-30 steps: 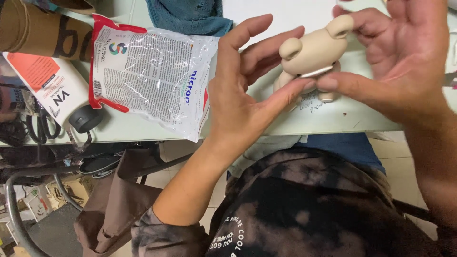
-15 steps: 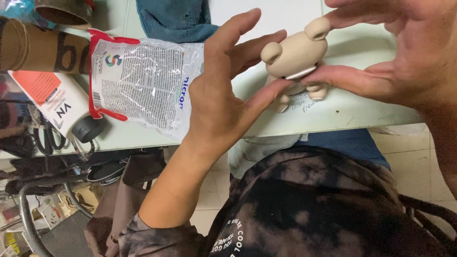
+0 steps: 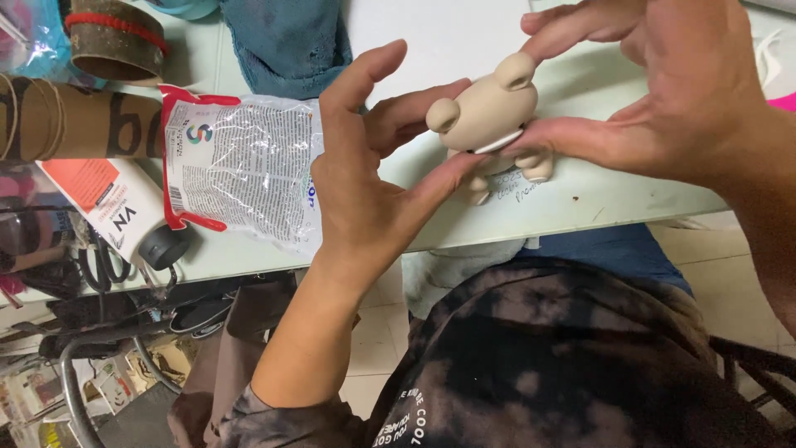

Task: Detailing a small clay bear figure by cutting and applying a white clay muzzle using scissors and manual shaping.

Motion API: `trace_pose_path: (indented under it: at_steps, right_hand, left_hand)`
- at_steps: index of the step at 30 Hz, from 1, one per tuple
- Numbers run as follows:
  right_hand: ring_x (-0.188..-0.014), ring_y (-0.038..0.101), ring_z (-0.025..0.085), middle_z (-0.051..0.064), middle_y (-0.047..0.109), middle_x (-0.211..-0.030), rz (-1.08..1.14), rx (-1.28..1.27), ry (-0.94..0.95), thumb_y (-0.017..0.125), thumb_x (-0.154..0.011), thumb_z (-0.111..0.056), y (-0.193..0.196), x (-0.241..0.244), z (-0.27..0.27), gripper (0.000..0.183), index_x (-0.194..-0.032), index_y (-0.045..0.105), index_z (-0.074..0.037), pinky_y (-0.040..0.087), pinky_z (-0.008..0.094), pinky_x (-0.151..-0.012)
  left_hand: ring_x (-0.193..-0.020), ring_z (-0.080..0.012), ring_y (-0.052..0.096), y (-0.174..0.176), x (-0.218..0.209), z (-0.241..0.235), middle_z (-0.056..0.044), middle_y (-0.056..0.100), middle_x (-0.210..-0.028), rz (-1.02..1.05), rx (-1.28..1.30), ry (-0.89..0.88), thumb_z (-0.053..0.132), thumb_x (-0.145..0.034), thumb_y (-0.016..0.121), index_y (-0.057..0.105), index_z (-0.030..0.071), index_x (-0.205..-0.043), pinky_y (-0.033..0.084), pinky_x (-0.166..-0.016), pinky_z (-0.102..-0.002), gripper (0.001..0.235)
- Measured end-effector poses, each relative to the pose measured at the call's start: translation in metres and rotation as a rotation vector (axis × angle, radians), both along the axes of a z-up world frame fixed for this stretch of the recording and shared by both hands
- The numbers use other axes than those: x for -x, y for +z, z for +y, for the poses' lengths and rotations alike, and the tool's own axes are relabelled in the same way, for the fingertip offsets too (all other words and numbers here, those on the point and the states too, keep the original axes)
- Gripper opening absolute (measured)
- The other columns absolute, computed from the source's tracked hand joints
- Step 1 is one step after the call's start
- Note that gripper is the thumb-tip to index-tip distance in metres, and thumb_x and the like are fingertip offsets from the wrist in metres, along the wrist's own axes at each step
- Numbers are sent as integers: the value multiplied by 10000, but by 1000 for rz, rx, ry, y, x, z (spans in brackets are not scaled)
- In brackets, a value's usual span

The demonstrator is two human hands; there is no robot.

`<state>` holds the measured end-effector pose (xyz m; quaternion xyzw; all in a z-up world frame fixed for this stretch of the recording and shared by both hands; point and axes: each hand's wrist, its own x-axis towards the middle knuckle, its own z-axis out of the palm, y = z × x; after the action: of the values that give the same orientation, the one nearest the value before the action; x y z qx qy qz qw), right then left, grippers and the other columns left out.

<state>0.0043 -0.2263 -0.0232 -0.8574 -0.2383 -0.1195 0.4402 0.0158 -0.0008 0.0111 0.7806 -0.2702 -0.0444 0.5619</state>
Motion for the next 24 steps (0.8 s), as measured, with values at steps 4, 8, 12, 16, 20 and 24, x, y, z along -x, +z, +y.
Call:
trace_pose_path:
  at_steps: [4, 8, 12, 16, 20, 24]
  right_hand:
    - [-1142, 576, 313, 189, 599, -1130, 85, 7, 9, 884, -664, -229, 5, -6, -3, 598, -1114, 620, 63, 402, 359, -985]
    - [-1172, 545, 355, 226, 576, -1117, 93, -119, 107, 840, -667, -67, -1, -9, -3, 575, -1121, 553, 138, 415, 393, -1074]
    - [-1206, 539, 353, 216, 567, -1108, 150, -193, 78, 836, -660, -17, -5, -9, -1, 561, -1110, 535, 128, 414, 388, -1123]
    - [-1161, 554, 399, 274, 551, -1076, 126, -244, 139, 794, -639, 36, -6, -8, 0, 605, -1109, 443, 183, 419, 474, -1167]
    - [-1191, 520, 385, 267, 533, -1093, 153, -296, 127, 794, -606, 20, -3, -4, 5, 744, -1181, 334, 123, 383, 460, -1180]
    - [-1165, 514, 412, 319, 501, -1087, 119, -297, 179, 749, -661, 88, 7, -4, 10, 887, -1323, 159, 86, 357, 512, -1210]
  left_hand:
    - [-1223, -233, 601, 3, 1, -1, -147, 592, -1195, 51, -9, 8, 74, -835, 763, 242, 77, -1303, 542, -1070, -308, 701]
    - [-1187, -231, 614, 2, 0, -2, -146, 635, -1116, 83, 40, 18, 91, -819, 756, 260, 78, -1290, 536, -1069, -314, 684]
    - [-1153, -218, 629, 2, -1, -2, -153, 647, -1096, 87, 52, 20, 65, -819, 756, 265, 76, -1284, 539, -1061, -304, 677]
    - [-1154, -210, 626, -1, -2, -1, -157, 641, -1122, 94, 76, 2, 70, -832, 747, 257, 77, -1298, 526, -1071, -299, 677]
    - [-1163, -191, 603, -3, -2, -1, -139, 620, -1174, 82, 59, -24, 132, -823, 763, 263, 102, -1298, 518, -1044, -293, 691]
    - [-1127, -194, 641, -7, -2, -4, -129, 644, -1131, 125, 118, -10, 114, -807, 768, 281, 99, -1290, 533, -1044, -296, 687]
